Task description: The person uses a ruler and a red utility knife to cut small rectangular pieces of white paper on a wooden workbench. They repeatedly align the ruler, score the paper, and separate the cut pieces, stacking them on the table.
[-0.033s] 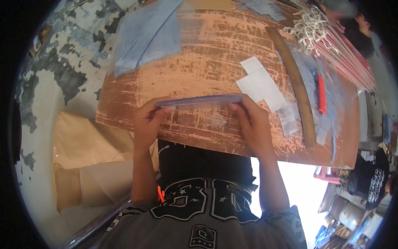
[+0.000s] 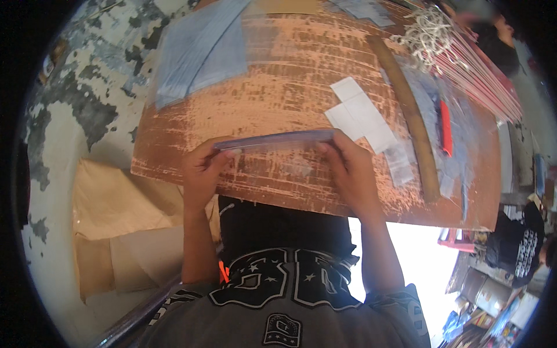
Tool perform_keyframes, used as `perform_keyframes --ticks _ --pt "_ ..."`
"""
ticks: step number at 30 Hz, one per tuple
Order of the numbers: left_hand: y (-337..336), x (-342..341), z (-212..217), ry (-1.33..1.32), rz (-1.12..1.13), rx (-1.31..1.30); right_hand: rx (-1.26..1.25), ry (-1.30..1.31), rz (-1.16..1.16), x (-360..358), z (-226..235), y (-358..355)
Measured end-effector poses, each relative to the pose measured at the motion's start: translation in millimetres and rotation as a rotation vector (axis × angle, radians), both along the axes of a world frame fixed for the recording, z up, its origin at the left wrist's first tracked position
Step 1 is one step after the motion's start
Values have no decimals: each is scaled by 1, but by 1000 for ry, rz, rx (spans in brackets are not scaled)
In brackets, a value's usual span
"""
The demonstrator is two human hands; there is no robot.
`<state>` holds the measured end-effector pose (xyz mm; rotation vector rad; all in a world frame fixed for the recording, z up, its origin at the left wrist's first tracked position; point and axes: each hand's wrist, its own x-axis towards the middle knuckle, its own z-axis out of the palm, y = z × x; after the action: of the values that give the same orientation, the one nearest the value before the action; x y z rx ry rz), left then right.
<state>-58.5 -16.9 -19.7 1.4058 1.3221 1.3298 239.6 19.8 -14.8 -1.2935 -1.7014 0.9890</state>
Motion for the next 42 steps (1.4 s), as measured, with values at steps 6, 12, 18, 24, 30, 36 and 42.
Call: perform_keyframes --ticks 6,12,18,24,30,36,42 --pt "10 -10 -2 187 21 35 -22 -15 29 8 -8 12" --pt "21 -9 1 -52 4 -91 -77 119 78 4 17 11" --pt "30 -23 20 -90 -113 -324 -394 270 128 15 19 15" --pt "37 -38 13 -176 -108 -427 125 -332 -276 35 29 24" --pt "47 -38 12 -172 -136 -473 304 -820 -396 57 19 19" --pt "74 -22 22 -40 -186 -430 183 -687 -326 62 18 25" --pt "89 -14 22 88 -254 -450 96 -453 -341 79 23 37"
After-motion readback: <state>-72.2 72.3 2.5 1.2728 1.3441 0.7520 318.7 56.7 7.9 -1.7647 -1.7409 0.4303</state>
